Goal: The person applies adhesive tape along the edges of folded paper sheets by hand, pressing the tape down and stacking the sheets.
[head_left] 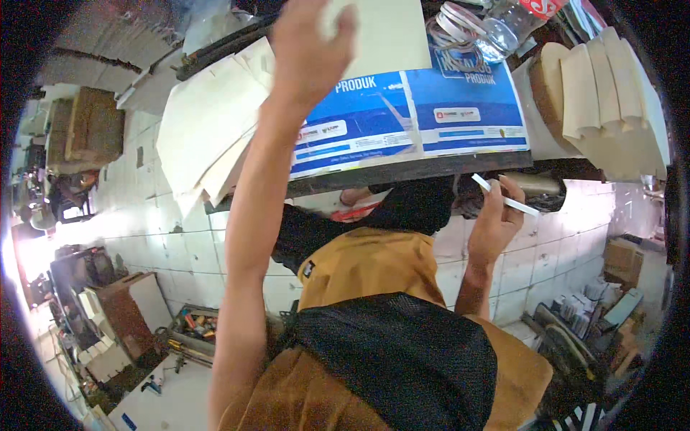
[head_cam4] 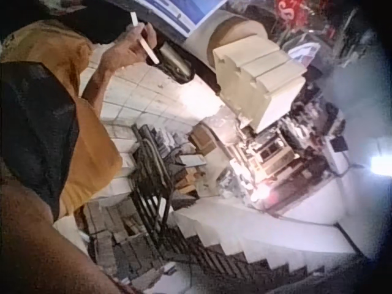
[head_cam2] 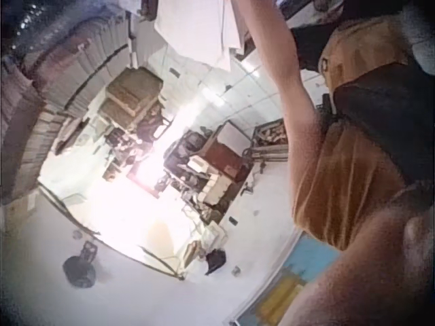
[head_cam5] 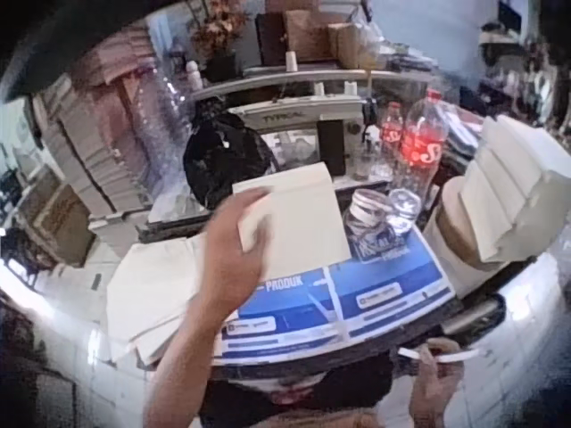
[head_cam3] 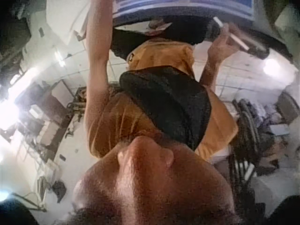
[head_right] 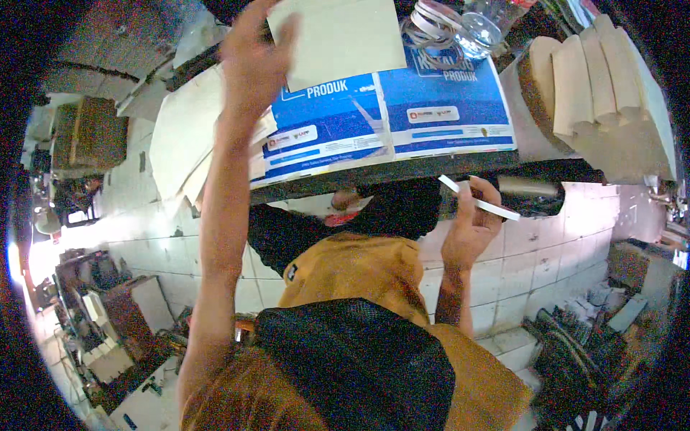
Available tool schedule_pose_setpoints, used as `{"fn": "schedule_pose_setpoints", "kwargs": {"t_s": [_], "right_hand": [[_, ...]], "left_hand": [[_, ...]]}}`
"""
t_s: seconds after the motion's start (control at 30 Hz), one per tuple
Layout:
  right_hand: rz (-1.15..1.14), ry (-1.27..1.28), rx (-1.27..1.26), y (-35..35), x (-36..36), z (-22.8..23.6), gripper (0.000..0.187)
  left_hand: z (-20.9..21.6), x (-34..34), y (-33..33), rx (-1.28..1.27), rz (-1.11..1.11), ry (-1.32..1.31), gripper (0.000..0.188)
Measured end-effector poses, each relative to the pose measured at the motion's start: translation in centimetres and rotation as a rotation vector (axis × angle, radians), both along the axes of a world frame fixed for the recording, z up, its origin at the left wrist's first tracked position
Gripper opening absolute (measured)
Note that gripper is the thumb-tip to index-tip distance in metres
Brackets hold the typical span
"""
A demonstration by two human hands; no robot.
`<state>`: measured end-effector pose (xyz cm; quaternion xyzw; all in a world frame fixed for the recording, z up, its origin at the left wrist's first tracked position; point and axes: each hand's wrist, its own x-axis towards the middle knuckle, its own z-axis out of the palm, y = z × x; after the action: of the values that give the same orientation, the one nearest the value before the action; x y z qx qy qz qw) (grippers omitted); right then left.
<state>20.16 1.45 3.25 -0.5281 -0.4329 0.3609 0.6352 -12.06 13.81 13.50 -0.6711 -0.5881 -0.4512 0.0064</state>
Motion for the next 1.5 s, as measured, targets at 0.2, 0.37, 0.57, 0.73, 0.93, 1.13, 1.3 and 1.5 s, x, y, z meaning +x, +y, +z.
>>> {"fn": "schedule_pose_setpoints", "kwargs": {"t_s": [0.2, 0.37, 0.57, 0.73, 0.93, 1.13, 1.3, 1.5], "right_hand": [[0.136, -0.012, 0.045, -0.3, -3.1, 2.3, 0.02], [0.314, -0.317, 0.085, 1.4, -4.1, 0.2, 0.026], [0.647, -0.577, 0.277, 3.3, -12.0, -1.2, 0.039], [0.82, -0.556, 0.295, 3.6, -14.9, -0.9, 0.044], [0.871, -0.611, 0.258, 3.9, -14.9, -1.8, 0.048], [0.842, -0.636, 0.281, 3.9, -15.1, -1.8, 0.049], [0.854, -0.655, 0.281, 4.0, -15.1, -1.6, 0.049], [0.827, -0.859, 0.284, 4.0, -13.6, 0.2, 0.04]], "left_hand": [[-16.0, 0.1, 4.0, -0.192, 0.131, 0.635, 0.052], [-14.8, 5.4, -6.5, -0.328, -0.009, 0.378, 0.047], [-9.6, 2.3, -12.4, -0.242, -0.019, -0.563, 0.035], [-10.1, 2.1, -19.8, -0.314, 0.082, -0.464, 0.04], [-13.1, 3.7, -21.9, -0.18, 0.21, -0.292, 0.051], [-14.2, 4.3, -21.8, -0.181, 0.166, -0.221, 0.054], [-14.7, 4.5, -21.7, -0.209, 0.169, -0.155, 0.054], [-15.1, 5.3, -21.6, -0.338, 0.235, 0.088, 0.054]]}}
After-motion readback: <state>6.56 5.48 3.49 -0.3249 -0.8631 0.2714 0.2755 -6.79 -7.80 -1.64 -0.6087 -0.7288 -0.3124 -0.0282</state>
